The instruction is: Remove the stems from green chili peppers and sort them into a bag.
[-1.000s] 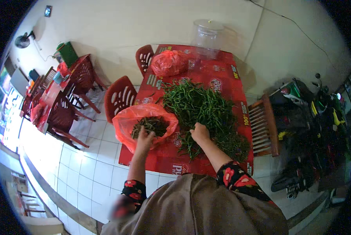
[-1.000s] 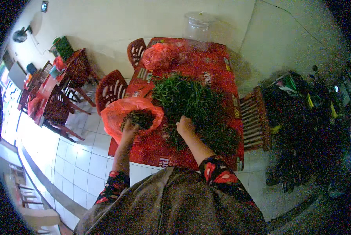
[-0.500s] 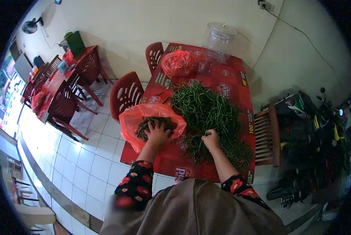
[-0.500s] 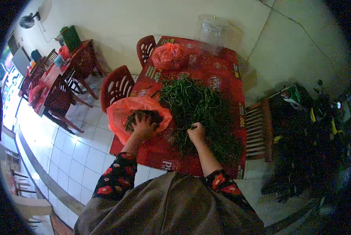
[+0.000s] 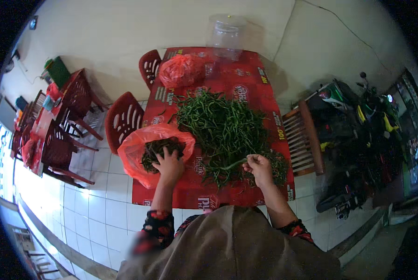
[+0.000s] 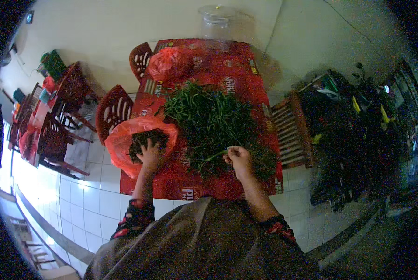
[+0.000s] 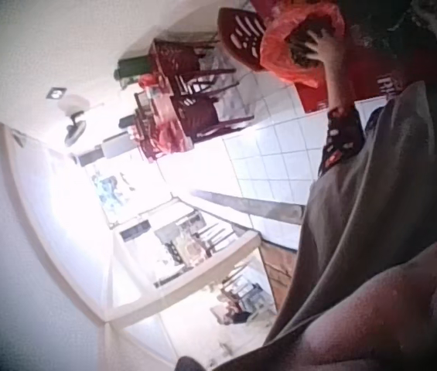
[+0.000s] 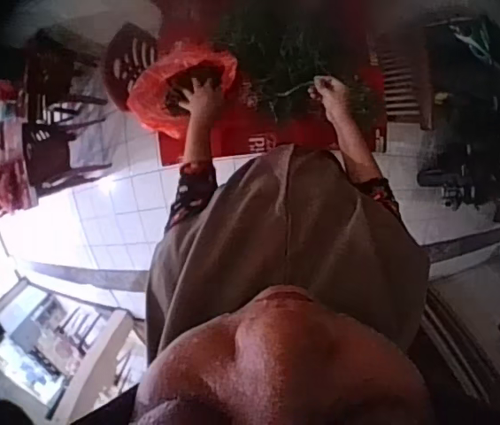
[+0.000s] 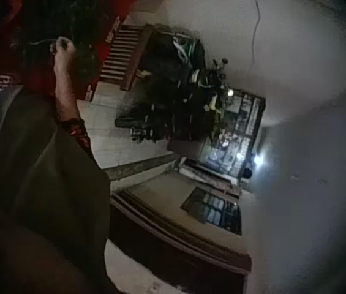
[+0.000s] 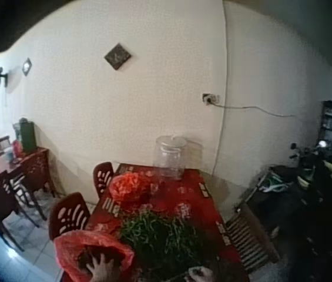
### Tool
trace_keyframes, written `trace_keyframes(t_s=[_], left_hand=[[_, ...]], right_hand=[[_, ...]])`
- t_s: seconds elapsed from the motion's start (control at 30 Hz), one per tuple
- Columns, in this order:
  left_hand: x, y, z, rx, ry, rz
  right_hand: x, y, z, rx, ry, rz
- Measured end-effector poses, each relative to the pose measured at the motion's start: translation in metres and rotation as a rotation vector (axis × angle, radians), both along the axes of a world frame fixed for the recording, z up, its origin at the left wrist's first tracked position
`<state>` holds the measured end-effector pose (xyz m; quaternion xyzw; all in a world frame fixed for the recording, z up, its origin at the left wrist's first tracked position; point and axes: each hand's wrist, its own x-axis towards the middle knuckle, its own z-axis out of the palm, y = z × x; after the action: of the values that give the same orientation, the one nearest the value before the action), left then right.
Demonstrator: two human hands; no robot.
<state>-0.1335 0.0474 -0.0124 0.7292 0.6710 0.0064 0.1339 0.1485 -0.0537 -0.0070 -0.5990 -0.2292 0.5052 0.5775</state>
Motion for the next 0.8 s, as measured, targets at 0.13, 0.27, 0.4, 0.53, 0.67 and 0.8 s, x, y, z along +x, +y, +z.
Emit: trace_keyframes(t_s=[0.13,0.27,0.4,0.53,0.67,0.8], left_hand=[[0.061,-0.053,0.003,-0.02,-0.597,-0.422],[0.109,-0.088,-0.009,0.095,-0.68,-0.694],[0.119,-0.093,-0.011,-0.128,-0.655,-0.683],[0.12,-0.108,-0.032,-0.234,-0.828,-0.692],[0.121,-0.115,-0.027,-0.229,-0.975,-0.442],[0.101,-0.089,-0.024,-0.131,-1.248,0.141]], right_hand=[[-0.011,-0.025,-0.007,0.084,-0.279,0.177],[-0.016,-0.043,0.001,0.184,-0.641,0.315],[0.0,-0.05,-0.003,0.132,-0.517,0.431],[0.028,-0.053,-0.033,-0.077,-0.156,0.644],[0.053,-0.045,-0.049,-0.16,-0.174,0.694],[0.075,-0.026,-0.057,-0.049,-1.159,0.313]])
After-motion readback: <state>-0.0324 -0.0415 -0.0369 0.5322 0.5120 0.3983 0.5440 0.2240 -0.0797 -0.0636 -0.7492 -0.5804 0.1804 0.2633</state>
